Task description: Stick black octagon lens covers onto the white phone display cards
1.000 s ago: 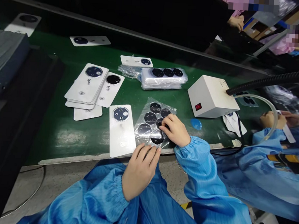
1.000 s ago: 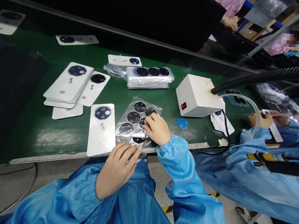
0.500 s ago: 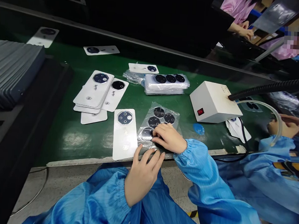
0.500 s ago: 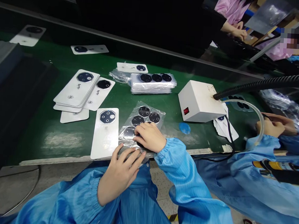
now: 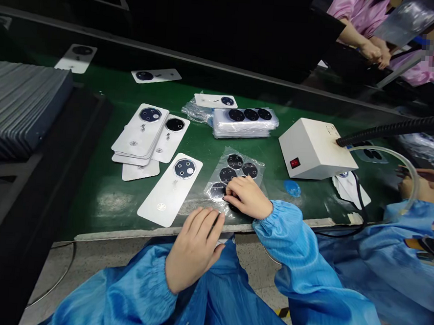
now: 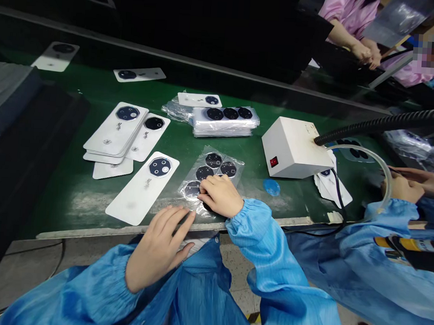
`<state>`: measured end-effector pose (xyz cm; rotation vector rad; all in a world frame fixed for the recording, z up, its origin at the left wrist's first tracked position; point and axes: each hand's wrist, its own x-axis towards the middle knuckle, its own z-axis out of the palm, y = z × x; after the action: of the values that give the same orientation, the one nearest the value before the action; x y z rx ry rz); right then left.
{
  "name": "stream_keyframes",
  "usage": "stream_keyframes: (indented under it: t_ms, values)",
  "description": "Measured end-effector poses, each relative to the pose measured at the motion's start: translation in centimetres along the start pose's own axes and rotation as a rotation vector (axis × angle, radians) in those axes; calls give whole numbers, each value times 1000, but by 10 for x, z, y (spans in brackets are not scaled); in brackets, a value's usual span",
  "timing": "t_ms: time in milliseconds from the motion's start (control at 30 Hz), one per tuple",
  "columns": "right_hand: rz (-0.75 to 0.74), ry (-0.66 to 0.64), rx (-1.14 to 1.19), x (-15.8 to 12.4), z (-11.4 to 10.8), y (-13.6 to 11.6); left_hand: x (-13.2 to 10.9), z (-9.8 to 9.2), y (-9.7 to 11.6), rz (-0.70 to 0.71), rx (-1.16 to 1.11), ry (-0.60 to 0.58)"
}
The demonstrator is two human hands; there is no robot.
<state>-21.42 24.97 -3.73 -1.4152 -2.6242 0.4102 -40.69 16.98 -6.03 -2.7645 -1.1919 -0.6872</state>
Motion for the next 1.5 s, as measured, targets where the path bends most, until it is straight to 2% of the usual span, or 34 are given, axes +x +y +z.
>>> stream_keyframes:
  t_ms: [200, 400, 700, 1000, 1167, 1300, 1400, 1500]
  values:
    - [16, 6, -43, 1, 1, 2, 9, 8, 2, 72, 39, -107]
    - [122, 83, -151, 15, 0, 33, 7, 3, 3, 55, 29, -169]
    - [193, 125, -232, 38, -14, 86, -4, 2, 5, 52, -3, -102]
    - [333, 186, -188, 56, -26, 116, -13, -4, 1, 36, -42, 0]
    - [531, 267, 30, 56, -35, 127, -11, -6, -2, 45, -54, 56]
    - [662, 253, 403, 56, -45, 129, -11, -5, -6, 69, -39, 58]
    - [664, 218, 752, 51, -54, 121, -11, -4, -7, 75, -48, 61]
    - [607, 244, 1022, 44, -55, 109, -12, -3, -7, 91, -45, 65]
